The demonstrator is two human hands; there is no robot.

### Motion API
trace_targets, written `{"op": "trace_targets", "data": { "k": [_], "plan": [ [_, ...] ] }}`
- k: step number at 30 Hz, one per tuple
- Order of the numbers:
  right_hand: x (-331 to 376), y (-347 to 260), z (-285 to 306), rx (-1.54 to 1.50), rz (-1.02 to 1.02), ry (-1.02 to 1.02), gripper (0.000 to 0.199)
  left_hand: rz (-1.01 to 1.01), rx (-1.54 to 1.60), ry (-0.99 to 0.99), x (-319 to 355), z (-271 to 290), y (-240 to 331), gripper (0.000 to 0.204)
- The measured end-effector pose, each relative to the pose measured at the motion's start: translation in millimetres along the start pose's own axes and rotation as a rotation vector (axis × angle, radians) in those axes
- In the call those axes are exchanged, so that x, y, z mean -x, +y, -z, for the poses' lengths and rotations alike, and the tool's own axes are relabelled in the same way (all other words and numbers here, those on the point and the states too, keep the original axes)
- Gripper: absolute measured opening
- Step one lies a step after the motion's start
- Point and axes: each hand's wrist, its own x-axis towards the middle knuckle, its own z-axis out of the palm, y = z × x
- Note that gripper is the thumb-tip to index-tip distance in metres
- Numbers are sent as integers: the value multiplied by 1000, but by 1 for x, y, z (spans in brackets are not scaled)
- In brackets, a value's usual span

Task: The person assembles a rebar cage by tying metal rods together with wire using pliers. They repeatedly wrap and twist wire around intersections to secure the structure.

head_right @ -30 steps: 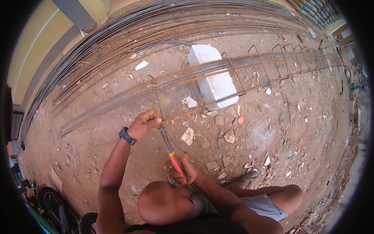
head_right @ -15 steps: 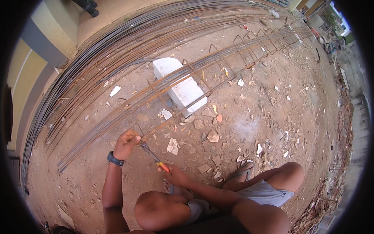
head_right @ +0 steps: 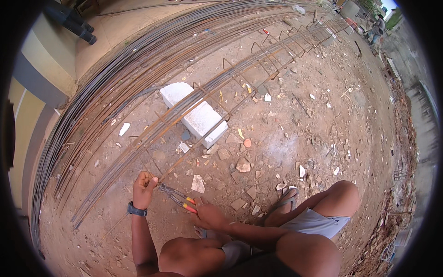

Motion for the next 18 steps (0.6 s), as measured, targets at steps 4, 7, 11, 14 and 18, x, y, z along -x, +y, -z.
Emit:
{"op": "trace_targets", "data": {
  "k": [4,7,11,14,18],
  "plan": [
    [-9,4,-8,90,125,281,54,-69,-61,46,-5,-1,-10,21],
    [-28,27,-37,-360,-63,-190,60,-83,-33,48,-7,-3,-9,24],
    [-25,45,-46,-1866,-348,-1213,79,-75,-70,59,-3,-6,-4,24],
    [-20,40,-50,-1928,-28,-1276,74,-101,-122,138,2,-7,2,17],
    [-24,40,-15,-1301,-104,-907,55,-266,-58,533,18,-42,14,18]
  ]
}}
